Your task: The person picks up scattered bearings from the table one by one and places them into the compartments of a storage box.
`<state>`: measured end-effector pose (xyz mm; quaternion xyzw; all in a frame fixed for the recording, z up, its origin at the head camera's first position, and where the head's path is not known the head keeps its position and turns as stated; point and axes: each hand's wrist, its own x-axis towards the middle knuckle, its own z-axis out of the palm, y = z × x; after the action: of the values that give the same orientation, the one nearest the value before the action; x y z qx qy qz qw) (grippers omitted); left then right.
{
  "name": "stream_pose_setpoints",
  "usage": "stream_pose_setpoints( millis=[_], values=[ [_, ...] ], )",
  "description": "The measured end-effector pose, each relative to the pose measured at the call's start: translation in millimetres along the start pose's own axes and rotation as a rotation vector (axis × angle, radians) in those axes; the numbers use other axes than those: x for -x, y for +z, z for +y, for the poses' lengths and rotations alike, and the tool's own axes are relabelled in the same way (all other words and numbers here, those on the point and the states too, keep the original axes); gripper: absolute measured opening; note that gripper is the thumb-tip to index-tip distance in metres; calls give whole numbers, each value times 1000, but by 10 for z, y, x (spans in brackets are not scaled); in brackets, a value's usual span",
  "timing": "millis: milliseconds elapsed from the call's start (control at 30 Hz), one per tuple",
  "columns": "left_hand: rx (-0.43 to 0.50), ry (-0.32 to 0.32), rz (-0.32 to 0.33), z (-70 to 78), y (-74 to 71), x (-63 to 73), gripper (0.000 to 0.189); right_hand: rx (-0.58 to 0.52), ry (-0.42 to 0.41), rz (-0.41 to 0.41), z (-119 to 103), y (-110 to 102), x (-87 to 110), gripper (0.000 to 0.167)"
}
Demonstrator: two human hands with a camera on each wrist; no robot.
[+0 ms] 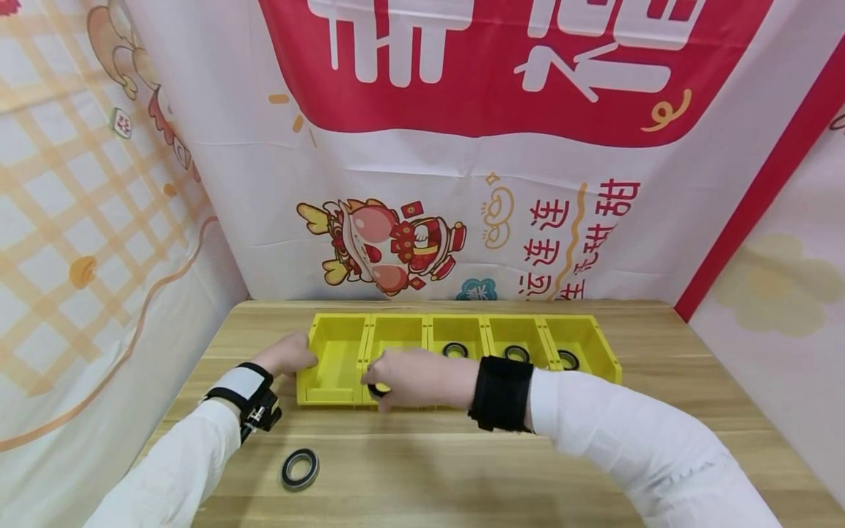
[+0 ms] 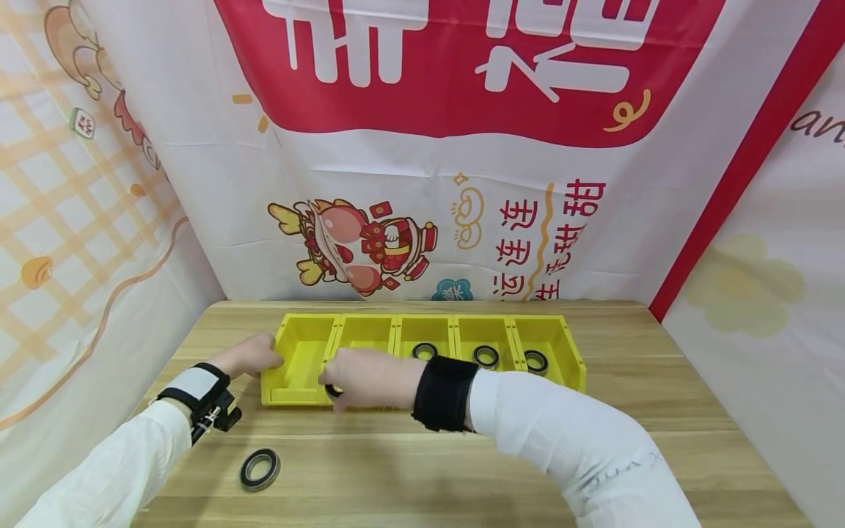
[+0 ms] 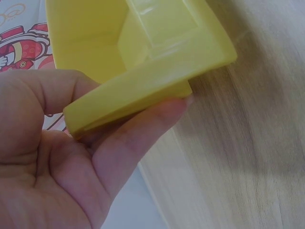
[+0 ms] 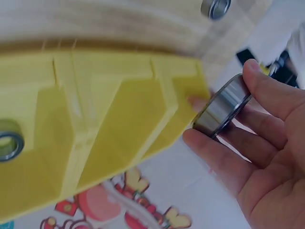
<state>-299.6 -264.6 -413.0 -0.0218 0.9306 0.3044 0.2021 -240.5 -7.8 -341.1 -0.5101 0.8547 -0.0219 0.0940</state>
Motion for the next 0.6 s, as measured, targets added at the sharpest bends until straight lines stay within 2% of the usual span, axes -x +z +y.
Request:
stream_pose_setpoints(
  millis=[167,267,367,500,600],
  values=[
    [17,-7,-6,-15,9,-3,36,-28,33,65,217,-50,-138,28],
    [43,-6,-13,-21,12,-2,35,-37,65,79,352,-40,-216,20],
    [60,-1,-16,-15,1,4,34,-53,96,93,476,-6,-284,19],
    [68,3,-10,-3,-6,2,34,-54,124,113,612,97,-380,20],
    [66,8,-7,-1,-5,-6,35,-50,158,99,677,208,-458,19]
  ],
)
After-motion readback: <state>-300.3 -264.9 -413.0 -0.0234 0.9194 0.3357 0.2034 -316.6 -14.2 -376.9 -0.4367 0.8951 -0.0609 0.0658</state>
